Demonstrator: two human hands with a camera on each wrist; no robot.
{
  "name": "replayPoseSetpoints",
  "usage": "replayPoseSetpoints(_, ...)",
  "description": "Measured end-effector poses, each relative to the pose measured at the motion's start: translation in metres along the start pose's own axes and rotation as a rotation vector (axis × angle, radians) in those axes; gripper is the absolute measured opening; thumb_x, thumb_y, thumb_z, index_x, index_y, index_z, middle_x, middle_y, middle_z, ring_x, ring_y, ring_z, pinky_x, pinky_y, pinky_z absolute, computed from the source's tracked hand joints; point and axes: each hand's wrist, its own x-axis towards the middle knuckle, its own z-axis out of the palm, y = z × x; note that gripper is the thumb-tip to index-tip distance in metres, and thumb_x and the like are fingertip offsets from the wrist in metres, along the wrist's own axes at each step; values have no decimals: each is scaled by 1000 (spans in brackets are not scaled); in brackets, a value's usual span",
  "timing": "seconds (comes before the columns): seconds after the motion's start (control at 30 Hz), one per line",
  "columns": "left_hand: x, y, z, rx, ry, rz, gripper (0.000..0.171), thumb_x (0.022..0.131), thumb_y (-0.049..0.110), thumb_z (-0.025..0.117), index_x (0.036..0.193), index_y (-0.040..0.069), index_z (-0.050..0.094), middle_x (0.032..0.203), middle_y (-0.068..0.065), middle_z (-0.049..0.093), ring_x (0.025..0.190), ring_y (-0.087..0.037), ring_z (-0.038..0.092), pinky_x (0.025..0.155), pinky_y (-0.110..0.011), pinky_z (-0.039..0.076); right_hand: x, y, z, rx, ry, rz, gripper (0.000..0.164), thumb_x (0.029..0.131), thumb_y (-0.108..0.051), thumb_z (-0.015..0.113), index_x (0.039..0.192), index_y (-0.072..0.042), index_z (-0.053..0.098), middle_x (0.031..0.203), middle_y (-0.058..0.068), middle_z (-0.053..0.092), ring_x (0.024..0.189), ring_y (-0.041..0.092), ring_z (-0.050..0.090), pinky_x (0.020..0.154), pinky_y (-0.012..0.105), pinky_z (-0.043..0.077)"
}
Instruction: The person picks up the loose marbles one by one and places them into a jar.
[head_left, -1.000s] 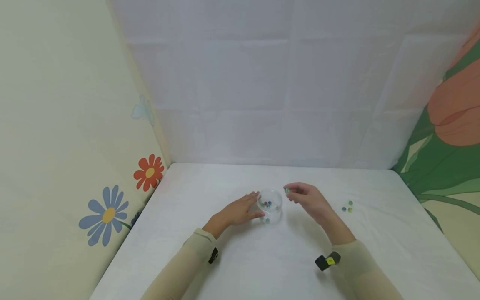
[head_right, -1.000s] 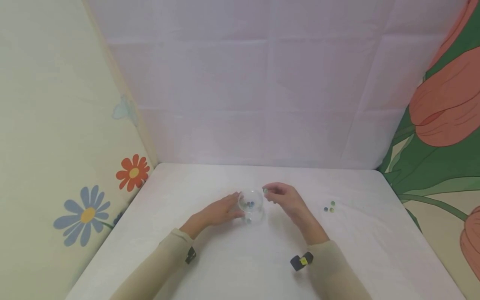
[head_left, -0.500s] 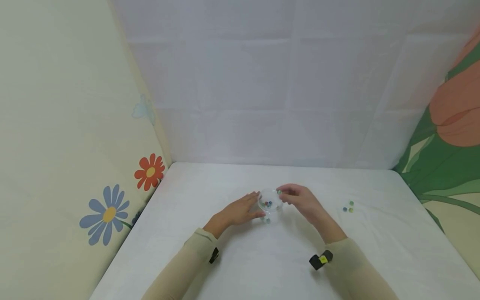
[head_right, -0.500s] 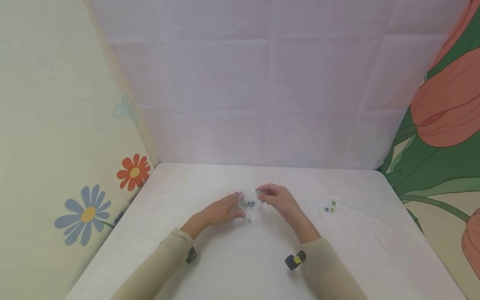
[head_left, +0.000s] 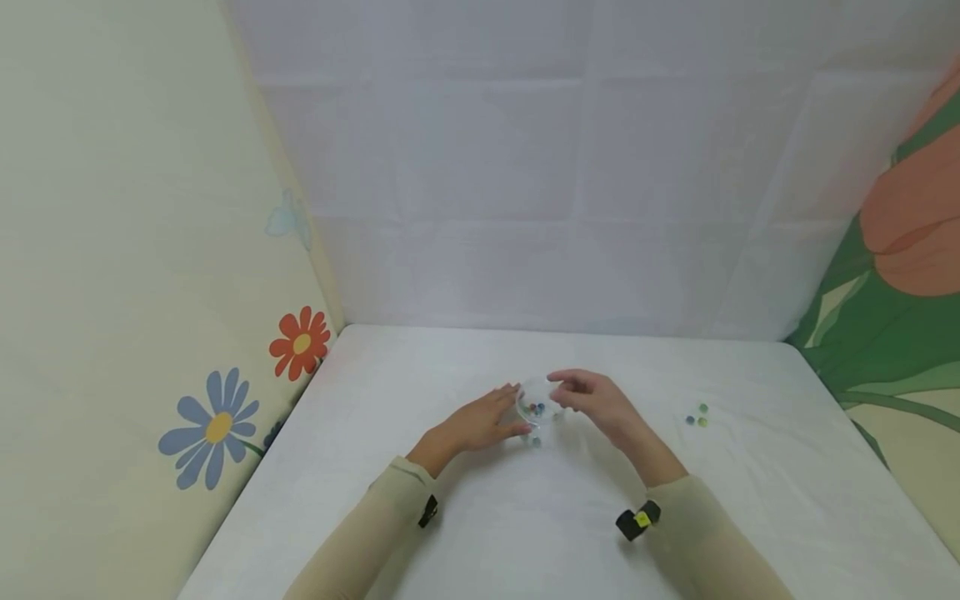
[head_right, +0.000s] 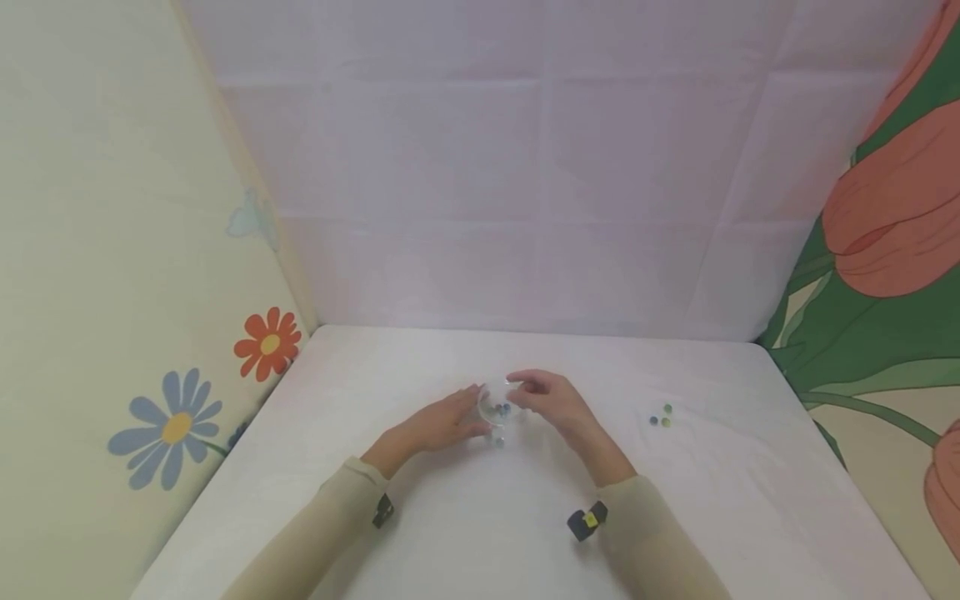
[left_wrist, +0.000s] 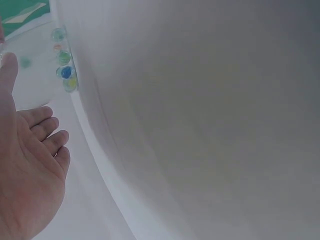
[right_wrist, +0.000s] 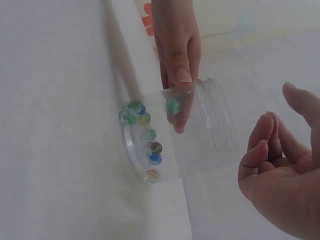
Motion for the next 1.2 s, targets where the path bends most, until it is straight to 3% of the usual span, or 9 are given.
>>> replayPoseSetpoints(0.1,0,0,0,2,0,1,84,100,63,49,162,11,25,168,-9,22,156,-26,18,125,-45,22,-1,-1,-1,-10,-13,-1,45,96,-32,72,136,-13,63,107,6,67,99,22,62,96,52,50)
replayPoseSetpoints(0.4,0,2,-2,3,-8,-5,85,99,64,48,162,11,24,168,-9,22,156,-27,18,125,-45,22,-6,5,-12,-110,-58,-26,49,95,-27,73,141,-15,59,106,5,66,101,21,61,90,34,51)
replayPoseSetpoints(1.2,0,-1,0,22,-6,-3,89,98,69,45,162,11,24,168,-9,23,155,-25,19,126,-41,21,-29,33,-66,-223,-6,18,57,95,-35,73,145,-13,55,108,8,64,100,22,58,84,32,50)
